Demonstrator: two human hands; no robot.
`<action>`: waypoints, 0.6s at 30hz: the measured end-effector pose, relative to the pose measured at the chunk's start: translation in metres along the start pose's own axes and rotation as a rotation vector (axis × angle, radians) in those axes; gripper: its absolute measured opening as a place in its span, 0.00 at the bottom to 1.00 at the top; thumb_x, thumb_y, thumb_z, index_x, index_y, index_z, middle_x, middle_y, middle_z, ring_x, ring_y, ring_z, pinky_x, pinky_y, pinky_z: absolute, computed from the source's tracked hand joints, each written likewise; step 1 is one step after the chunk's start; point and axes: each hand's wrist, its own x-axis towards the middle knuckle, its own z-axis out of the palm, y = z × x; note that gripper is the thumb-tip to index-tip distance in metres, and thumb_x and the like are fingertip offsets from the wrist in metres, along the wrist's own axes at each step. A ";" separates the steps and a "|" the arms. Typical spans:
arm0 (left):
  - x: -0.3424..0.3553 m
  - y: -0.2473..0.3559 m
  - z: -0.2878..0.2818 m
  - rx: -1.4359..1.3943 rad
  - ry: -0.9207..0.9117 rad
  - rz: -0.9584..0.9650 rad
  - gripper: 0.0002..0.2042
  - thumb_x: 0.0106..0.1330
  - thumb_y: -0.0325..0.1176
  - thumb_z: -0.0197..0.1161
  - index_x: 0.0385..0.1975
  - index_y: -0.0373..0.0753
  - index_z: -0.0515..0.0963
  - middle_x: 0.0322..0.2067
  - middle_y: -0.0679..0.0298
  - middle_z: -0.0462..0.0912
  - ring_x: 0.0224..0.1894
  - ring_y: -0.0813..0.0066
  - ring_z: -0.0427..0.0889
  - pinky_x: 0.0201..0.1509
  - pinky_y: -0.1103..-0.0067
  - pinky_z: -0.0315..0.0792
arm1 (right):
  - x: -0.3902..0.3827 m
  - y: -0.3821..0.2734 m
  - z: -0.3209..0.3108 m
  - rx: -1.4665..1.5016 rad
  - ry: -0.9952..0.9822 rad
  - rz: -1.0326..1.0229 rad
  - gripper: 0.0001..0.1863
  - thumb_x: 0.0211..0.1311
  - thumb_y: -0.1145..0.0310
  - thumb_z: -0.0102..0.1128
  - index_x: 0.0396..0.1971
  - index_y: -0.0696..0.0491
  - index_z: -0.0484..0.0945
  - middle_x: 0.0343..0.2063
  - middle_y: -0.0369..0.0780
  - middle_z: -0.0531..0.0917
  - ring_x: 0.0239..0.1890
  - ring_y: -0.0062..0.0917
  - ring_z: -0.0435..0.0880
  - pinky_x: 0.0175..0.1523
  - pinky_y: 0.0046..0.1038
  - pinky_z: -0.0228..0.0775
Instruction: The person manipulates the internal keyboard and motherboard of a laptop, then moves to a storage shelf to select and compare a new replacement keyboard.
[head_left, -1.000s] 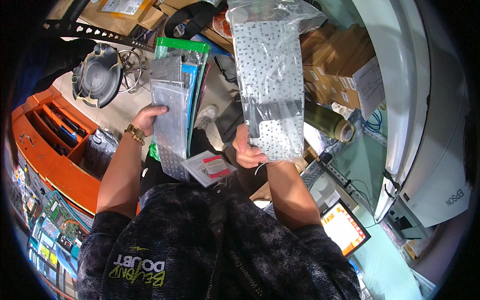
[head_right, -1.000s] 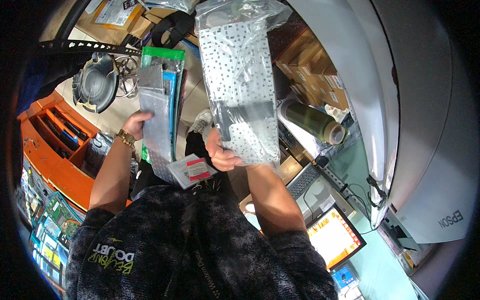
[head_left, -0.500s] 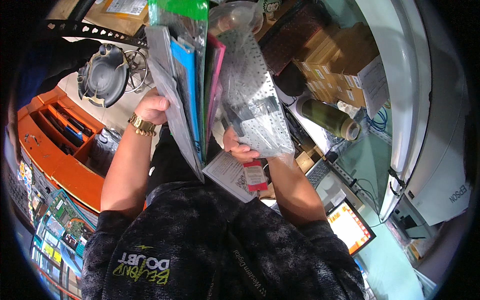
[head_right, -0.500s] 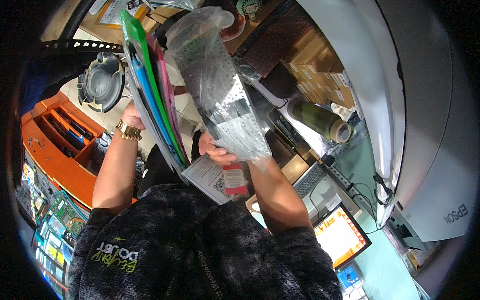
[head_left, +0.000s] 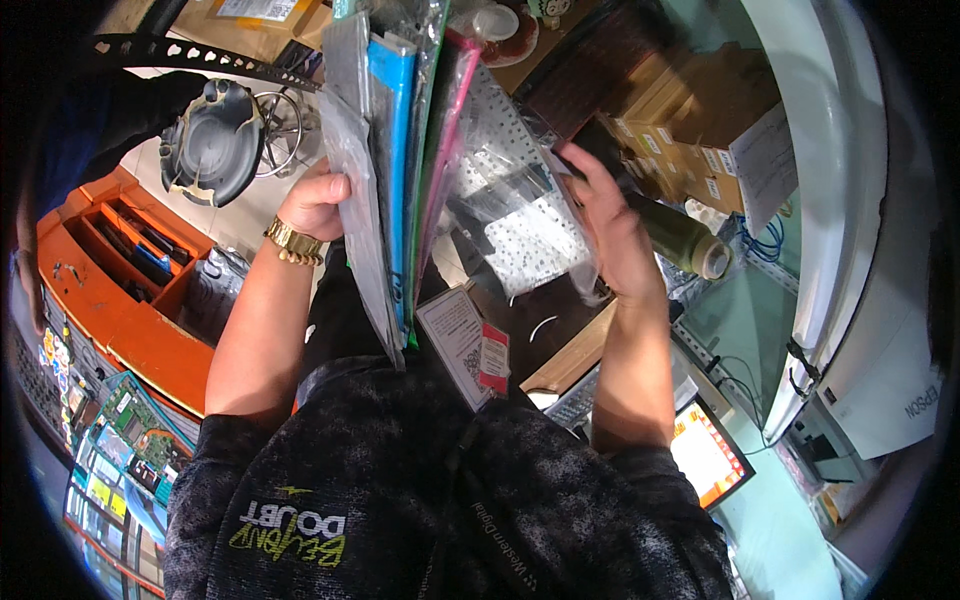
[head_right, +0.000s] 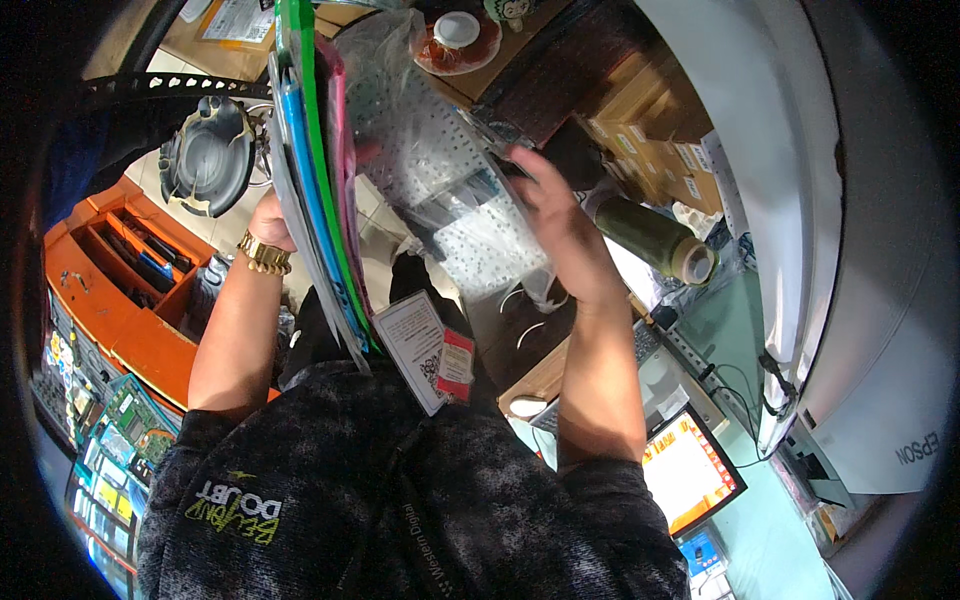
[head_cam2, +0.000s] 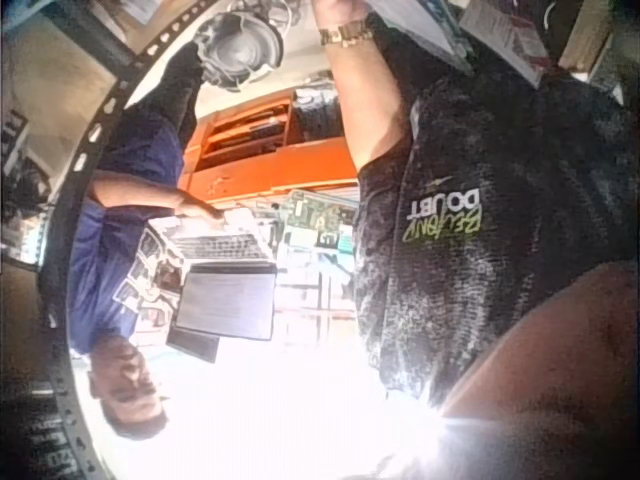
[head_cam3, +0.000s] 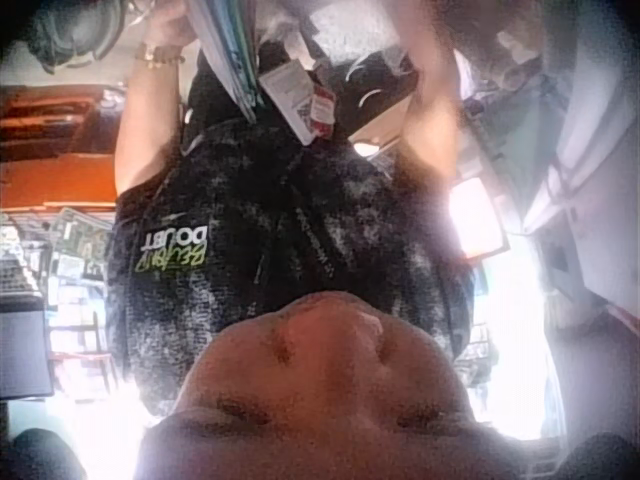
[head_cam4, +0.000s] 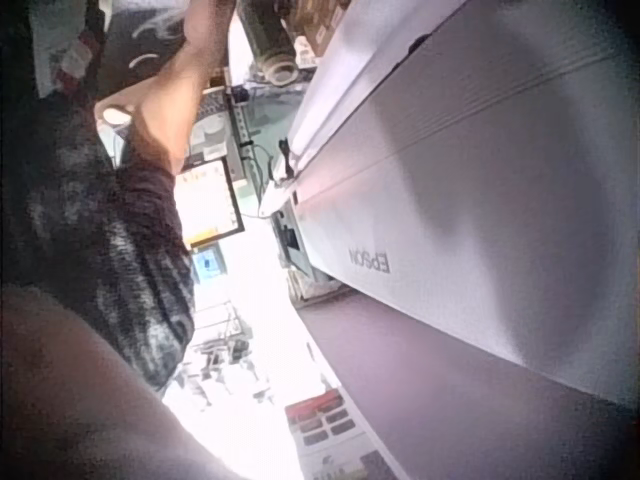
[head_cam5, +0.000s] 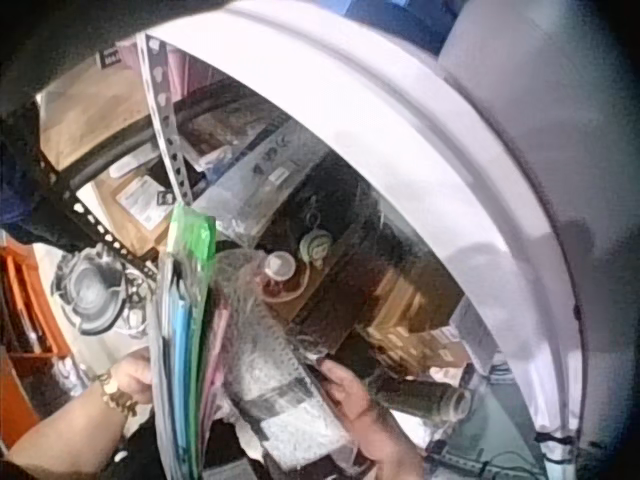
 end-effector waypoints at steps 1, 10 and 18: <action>-0.001 -0.002 -0.002 -0.009 0.015 0.003 0.47 0.60 0.50 0.89 0.77 0.34 0.75 0.67 0.53 0.89 0.67 0.55 0.89 0.75 0.58 0.81 | -0.003 -0.017 0.022 -0.486 0.037 0.036 0.56 0.74 0.37 0.74 0.89 0.53 0.58 0.76 0.57 0.79 0.74 0.48 0.83 0.79 0.49 0.72; 0.005 -0.003 0.001 -0.067 -0.058 -0.005 0.47 0.61 0.52 0.88 0.77 0.34 0.76 0.67 0.52 0.89 0.66 0.55 0.90 0.74 0.58 0.83 | 0.007 0.001 0.056 -1.183 0.423 -0.195 0.12 0.73 0.68 0.75 0.50 0.54 0.84 0.41 0.43 0.91 0.42 0.32 0.90 0.52 0.34 0.79; 0.004 -0.018 -0.027 -0.010 -0.109 0.100 0.36 0.86 0.55 0.59 0.88 0.45 0.65 0.86 0.37 0.61 0.32 0.67 0.90 0.34 0.70 0.80 | 0.006 -0.004 0.061 -1.034 0.448 -0.245 0.05 0.79 0.71 0.71 0.44 0.55 0.84 0.29 0.30 0.84 0.31 0.11 0.77 0.38 0.23 0.69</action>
